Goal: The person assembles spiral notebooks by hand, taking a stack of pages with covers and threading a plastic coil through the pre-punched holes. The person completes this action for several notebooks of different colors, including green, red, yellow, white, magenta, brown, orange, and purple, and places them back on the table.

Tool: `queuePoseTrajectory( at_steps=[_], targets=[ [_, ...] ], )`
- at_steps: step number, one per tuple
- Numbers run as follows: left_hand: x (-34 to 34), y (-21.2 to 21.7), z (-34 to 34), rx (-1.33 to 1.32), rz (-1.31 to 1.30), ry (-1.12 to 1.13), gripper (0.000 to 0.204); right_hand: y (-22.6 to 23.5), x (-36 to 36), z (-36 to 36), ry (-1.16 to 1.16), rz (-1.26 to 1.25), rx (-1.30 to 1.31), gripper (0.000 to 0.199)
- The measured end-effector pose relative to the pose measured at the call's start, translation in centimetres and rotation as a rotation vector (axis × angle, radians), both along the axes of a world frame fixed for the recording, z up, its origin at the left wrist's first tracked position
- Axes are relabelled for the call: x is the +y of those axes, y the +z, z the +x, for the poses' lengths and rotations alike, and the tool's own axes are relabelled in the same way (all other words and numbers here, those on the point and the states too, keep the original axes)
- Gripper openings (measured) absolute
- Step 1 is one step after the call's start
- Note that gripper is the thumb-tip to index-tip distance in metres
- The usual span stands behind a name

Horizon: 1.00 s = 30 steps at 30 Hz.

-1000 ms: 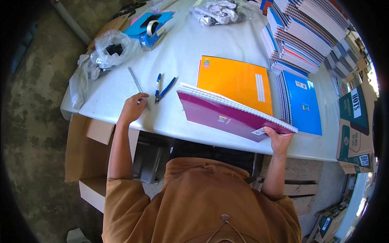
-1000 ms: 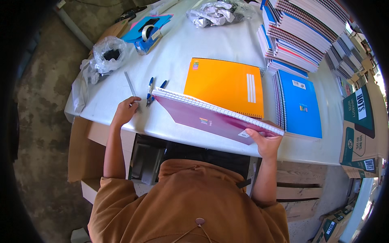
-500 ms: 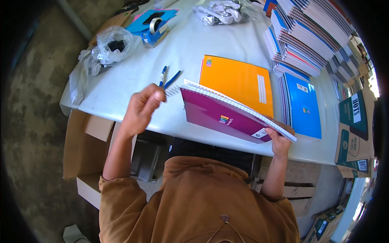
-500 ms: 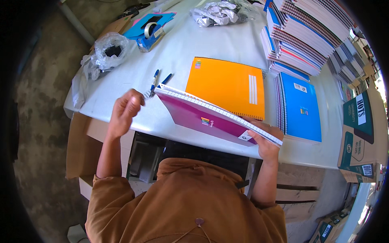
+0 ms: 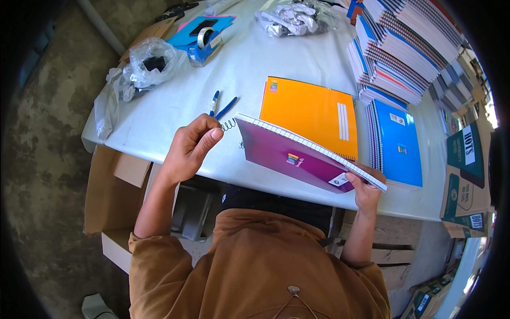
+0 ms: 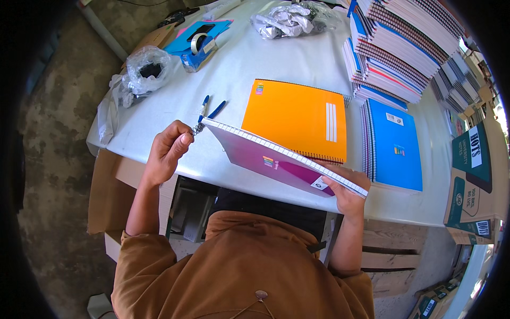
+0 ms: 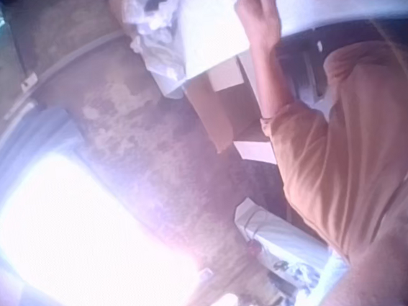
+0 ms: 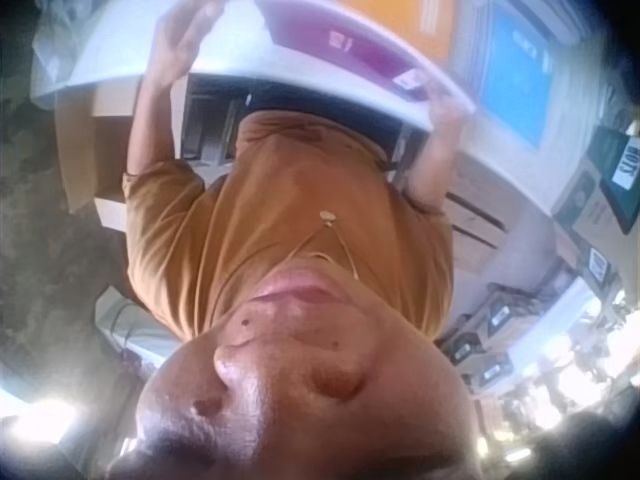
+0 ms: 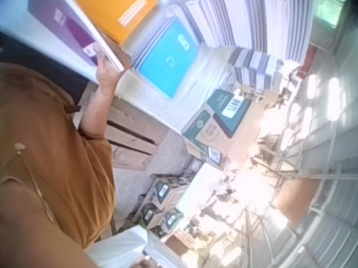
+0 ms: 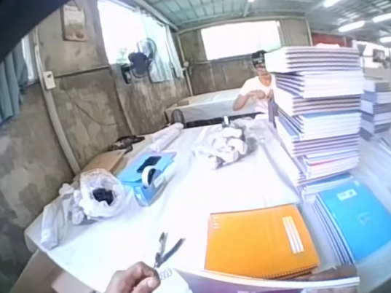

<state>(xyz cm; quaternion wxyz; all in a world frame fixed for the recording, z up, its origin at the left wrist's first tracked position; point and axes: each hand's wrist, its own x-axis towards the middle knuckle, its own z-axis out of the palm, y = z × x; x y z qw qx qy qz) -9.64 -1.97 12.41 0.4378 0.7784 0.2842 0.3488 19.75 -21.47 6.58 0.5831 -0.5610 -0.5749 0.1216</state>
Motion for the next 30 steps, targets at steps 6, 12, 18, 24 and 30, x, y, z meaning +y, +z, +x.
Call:
queuePoseTrajectory(
  at_steps=[6,12,18,24,30],
  targets=[
    [0.6,1.4,-0.3,0.236,-0.270,-0.118,0.045,-0.2,0.2,0.2,0.133,0.054,0.093,0.018],
    [2.2,2.9,-0.3,0.095,-0.943,-0.124,0.045,-1.4,0.4,0.7,0.358,0.175,0.279,0.043],
    [2.6,3.8,0.0,0.068,-0.658,-0.171,0.030,-0.8,0.6,0.1,0.350,0.210,0.329,0.014],
    [1.9,4.2,-0.2,0.172,-0.026,-0.144,0.026,0.1,0.1,0.3,0.176,0.052,0.100,0.017],
    [1.3,3.8,-0.1,0.184,-0.123,-0.205,0.039,-0.4,0.5,0.2,0.198,0.086,0.133,0.016]
  ],
)
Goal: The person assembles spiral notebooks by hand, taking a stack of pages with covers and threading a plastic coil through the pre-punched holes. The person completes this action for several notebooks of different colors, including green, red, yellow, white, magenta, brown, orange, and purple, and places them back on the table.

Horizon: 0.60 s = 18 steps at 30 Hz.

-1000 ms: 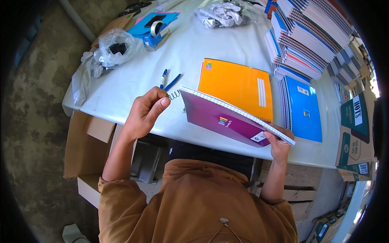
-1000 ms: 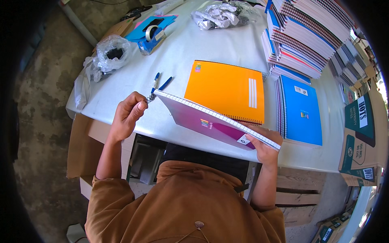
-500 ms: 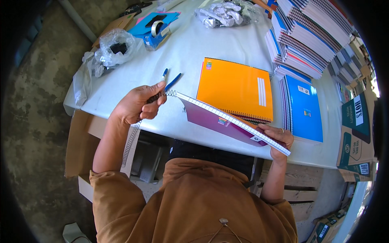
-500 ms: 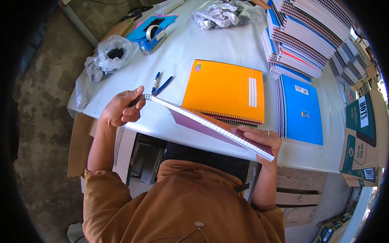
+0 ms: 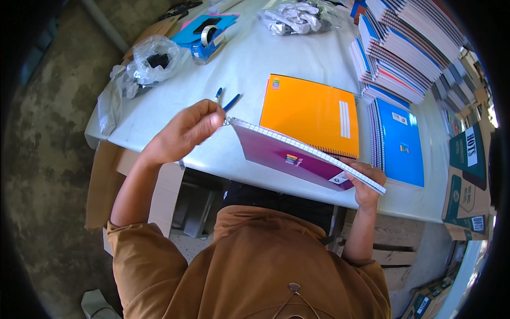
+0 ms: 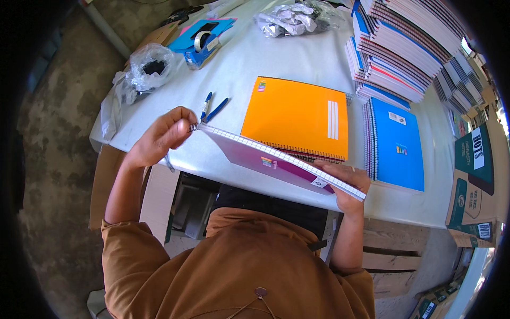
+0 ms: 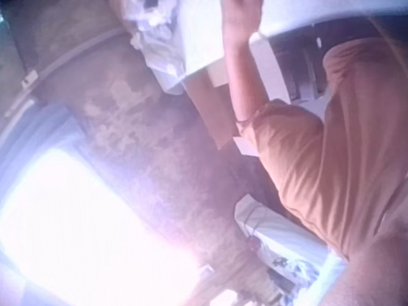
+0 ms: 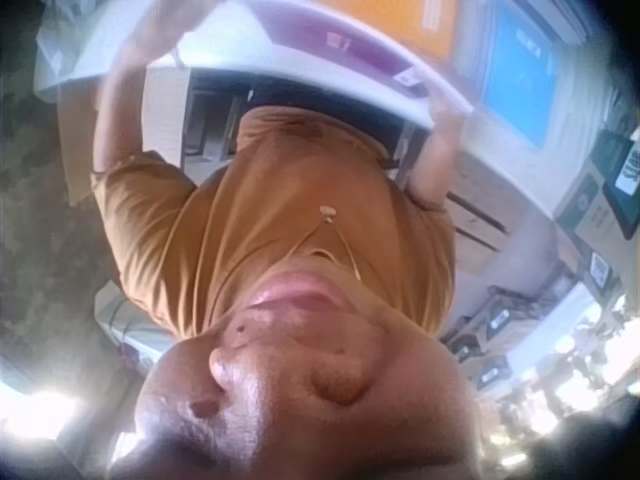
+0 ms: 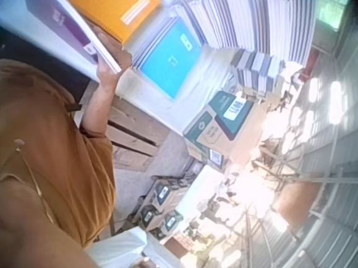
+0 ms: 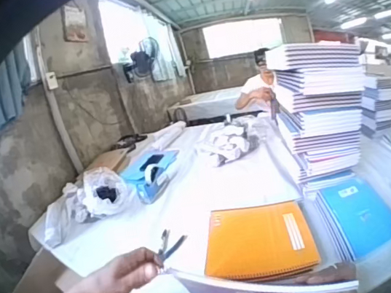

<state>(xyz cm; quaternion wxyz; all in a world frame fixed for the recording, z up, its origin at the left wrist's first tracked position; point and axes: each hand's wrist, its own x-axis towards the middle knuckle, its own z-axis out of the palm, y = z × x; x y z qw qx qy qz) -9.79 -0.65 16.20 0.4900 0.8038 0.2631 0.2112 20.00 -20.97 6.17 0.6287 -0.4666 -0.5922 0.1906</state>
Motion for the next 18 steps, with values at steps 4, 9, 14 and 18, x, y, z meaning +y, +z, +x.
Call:
queuePoseTrajectory(
  at_steps=[4,9,14,18],
  targets=[
    [0.4,0.7,-1.1,0.169,-0.417,0.003,0.043,-0.4,0.1,0.1,-0.008,0.041,0.000,0.017],
    [4.7,-1.3,-1.9,-0.389,-0.840,0.329,0.041,-0.7,0.0,0.4,-0.065,0.038,-0.077,0.020],
    [15.8,-13.4,-10.0,-0.320,-0.071,0.932,0.029,-0.5,0.3,-0.3,-0.149,0.052,-0.047,0.019],
    [13.3,-17.7,-9.9,0.171,0.648,0.325,0.049,-0.4,-0.1,0.1,-0.087,0.035,-0.086,0.022]
  ],
)
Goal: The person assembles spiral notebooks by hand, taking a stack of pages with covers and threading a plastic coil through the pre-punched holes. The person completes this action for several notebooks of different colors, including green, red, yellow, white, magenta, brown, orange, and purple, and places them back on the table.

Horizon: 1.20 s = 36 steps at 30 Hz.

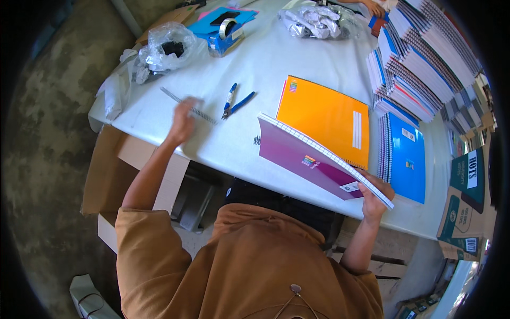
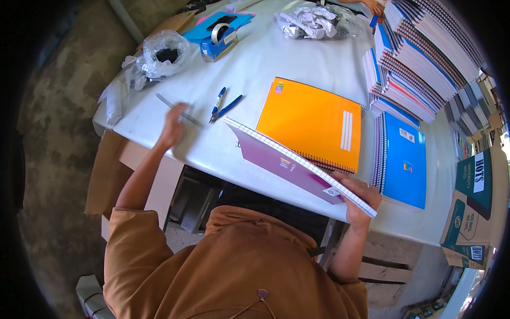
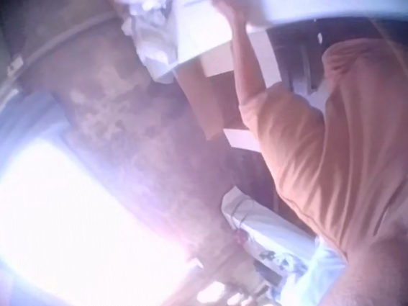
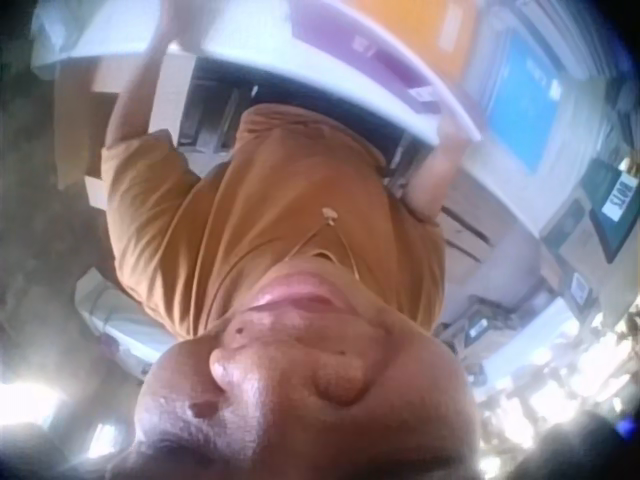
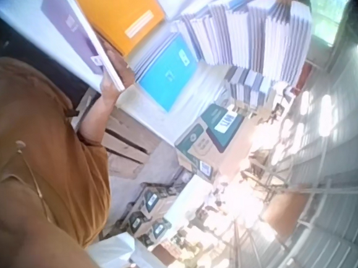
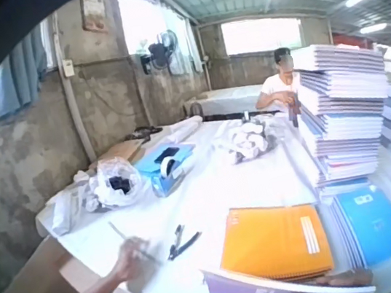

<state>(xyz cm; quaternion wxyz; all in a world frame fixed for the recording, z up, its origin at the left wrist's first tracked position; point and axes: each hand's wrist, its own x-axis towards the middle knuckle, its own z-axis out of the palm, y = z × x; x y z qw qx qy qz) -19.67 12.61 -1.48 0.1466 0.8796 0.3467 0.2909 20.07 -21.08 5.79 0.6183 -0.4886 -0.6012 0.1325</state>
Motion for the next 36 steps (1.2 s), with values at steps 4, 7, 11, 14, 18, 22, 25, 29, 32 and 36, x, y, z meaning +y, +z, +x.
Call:
queuePoseTrajectory(
  at_steps=[4,7,11,14,18,22,25,29,32,36],
  targets=[
    [-3.7,1.4,1.8,0.020,-0.086,-0.075,0.042,-0.3,-0.4,-0.2,-0.126,-0.065,0.079,0.024],
    [-4.5,4.4,2.5,0.293,0.235,-0.003,0.034,-0.2,-0.6,0.1,-0.170,-0.078,0.044,0.023],
    [-9.3,10.8,6.7,-0.236,-0.303,-0.070,0.023,-1.5,-0.8,0.4,-0.211,-0.077,0.119,0.026],
    [-12.4,13.9,8.6,-0.253,-0.527,-0.278,0.020,-1.4,-0.7,0.1,-0.214,-0.061,0.165,0.026],
    [-13.0,14.5,9.5,-0.167,-0.462,-0.326,0.043,-0.9,-0.4,-0.3,-0.199,-0.039,0.150,0.024],
    [-12.9,14.9,10.3,-0.141,-0.470,-0.296,0.042,-0.5,-0.7,-0.3,-0.191,-0.080,0.107,0.024],
    [-13.1,15.2,10.8,-0.140,-0.576,-0.256,0.042,0.3,-0.5,-0.5,-0.146,-0.050,0.017,0.019],
    [-12.9,16.0,11.2,-0.149,-0.667,-0.176,0.040,0.1,-0.3,-0.4,-0.042,-0.044,0.067,0.018],
    [-12.5,17.0,11.2,-0.115,-0.806,-0.202,0.038,-0.5,-0.2,0.0,0.063,0.026,0.130,0.023],
    [-11.5,18.8,11.1,-0.108,-1.004,-0.227,0.027,-0.4,0.0,0.1,0.212,0.068,0.237,0.043]
  ],
)
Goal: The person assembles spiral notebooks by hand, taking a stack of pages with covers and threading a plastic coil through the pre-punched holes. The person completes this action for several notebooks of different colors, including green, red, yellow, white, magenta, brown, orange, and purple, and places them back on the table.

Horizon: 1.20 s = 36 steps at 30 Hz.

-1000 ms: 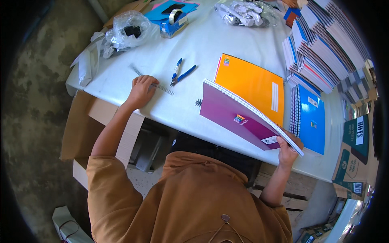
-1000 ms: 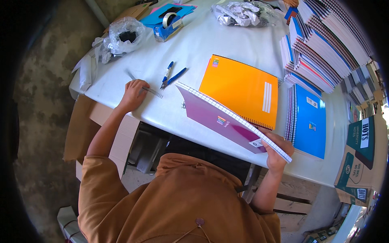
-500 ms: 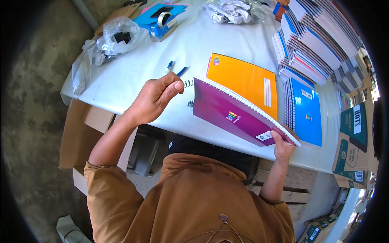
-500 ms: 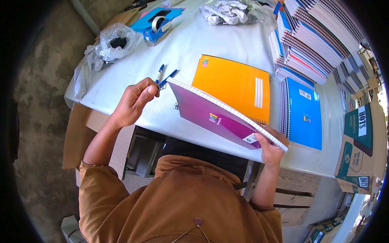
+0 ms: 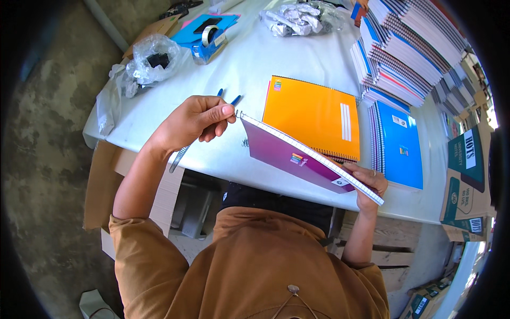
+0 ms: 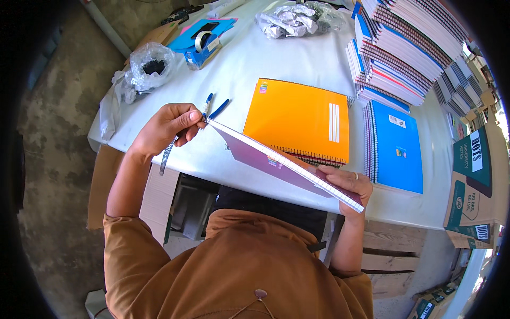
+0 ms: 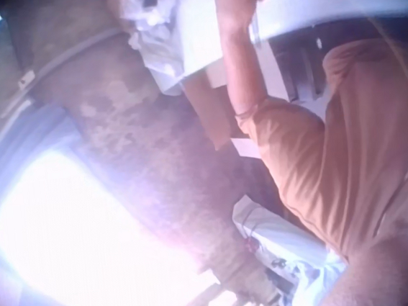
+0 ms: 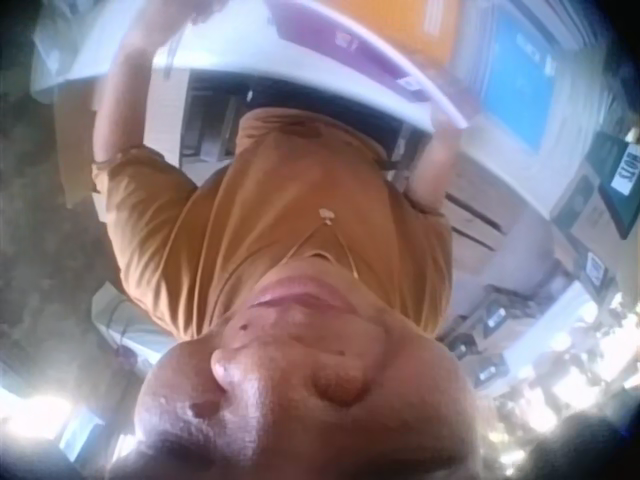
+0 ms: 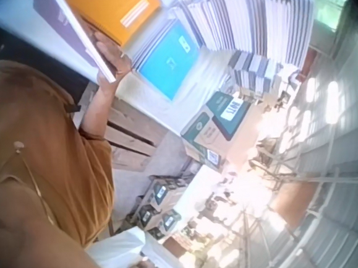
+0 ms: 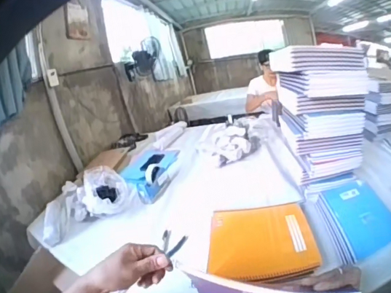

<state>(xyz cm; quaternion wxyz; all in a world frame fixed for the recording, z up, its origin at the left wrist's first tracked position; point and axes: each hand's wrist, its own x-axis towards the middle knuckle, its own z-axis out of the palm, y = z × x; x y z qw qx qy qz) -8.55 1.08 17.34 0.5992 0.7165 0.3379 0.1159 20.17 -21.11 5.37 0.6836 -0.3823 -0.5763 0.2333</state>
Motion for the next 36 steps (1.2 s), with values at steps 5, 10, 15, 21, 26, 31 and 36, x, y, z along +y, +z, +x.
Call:
queuePoseTrajectory(
  at_steps=[5,10,15,21,26,31,36],
  targets=[
    [0.9,-0.5,-0.4,-0.211,0.149,-0.171,0.019,0.6,0.2,0.0,-0.107,-0.035,-0.120,0.030],
    [-0.8,1.6,0.6,0.051,0.956,-0.224,0.034,0.3,-0.3,-0.6,-0.326,-0.117,-0.107,0.023],
    [-2.3,2.4,2.2,0.043,1.274,-0.159,0.022,-0.3,-0.9,-0.8,-0.247,-0.222,0.039,0.031],
    [-1.7,3.1,1.8,0.319,1.153,-0.386,0.028,0.1,-1.5,-1.4,-0.305,-0.310,-0.197,0.023],
    [-1.6,2.6,1.5,0.196,1.338,-0.308,0.024,1.2,-0.4,-2.5,-0.328,-0.165,-0.307,0.021],
    [-2.2,2.1,2.2,0.020,1.506,-0.245,0.026,0.7,-0.8,-2.1,-0.217,-0.139,-0.342,0.026],
    [-2.6,1.8,2.0,0.274,1.567,-0.240,0.055,0.3,-0.4,-2.8,-0.250,-0.086,-0.330,0.024]
  ],
)
